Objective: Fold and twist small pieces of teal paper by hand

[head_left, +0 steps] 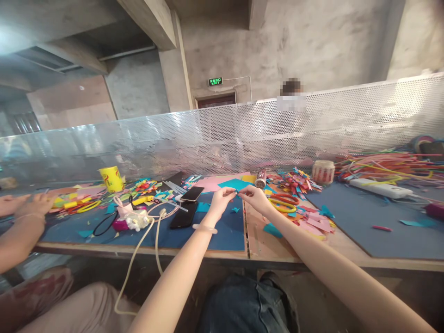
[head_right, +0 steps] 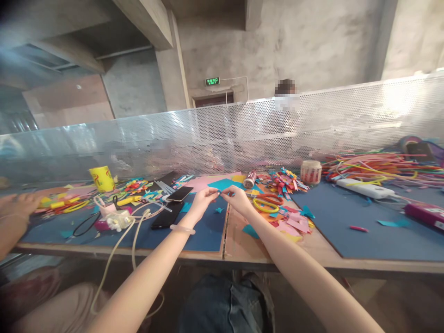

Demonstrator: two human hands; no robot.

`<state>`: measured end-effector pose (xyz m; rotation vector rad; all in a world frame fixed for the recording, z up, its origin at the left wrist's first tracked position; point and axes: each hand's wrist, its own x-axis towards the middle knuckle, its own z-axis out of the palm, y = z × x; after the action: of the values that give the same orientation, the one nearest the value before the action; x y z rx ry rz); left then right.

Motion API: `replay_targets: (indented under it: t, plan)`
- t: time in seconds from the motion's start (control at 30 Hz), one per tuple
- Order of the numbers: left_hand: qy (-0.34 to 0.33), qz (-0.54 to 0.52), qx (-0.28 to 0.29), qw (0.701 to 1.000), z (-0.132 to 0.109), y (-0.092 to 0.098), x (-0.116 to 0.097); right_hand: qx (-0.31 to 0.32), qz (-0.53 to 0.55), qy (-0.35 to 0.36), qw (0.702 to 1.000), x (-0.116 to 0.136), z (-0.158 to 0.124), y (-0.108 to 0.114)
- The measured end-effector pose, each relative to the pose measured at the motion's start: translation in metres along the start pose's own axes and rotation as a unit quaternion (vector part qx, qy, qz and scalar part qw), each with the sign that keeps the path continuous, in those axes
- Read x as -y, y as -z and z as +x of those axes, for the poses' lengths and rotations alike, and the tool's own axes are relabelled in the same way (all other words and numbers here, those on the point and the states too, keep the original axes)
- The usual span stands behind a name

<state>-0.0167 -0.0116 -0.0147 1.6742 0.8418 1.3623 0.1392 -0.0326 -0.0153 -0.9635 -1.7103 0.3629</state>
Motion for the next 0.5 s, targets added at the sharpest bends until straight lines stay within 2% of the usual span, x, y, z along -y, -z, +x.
replay_targets:
  t: [0.33, 0.5]
  plan:
    - [-0.002, 0.006, -0.004, 1.0, -0.0003, 0.0002, 0.0001, 0.002, 0.011, 0.007, 1.0, -0.0008, -0.0002, -0.0005]
    - [-0.02, 0.023, -0.002, 1.0, -0.0013, -0.0004, -0.001, 0.0, 0.053, -0.029, 0.998, -0.0013, -0.0008, 0.0014]
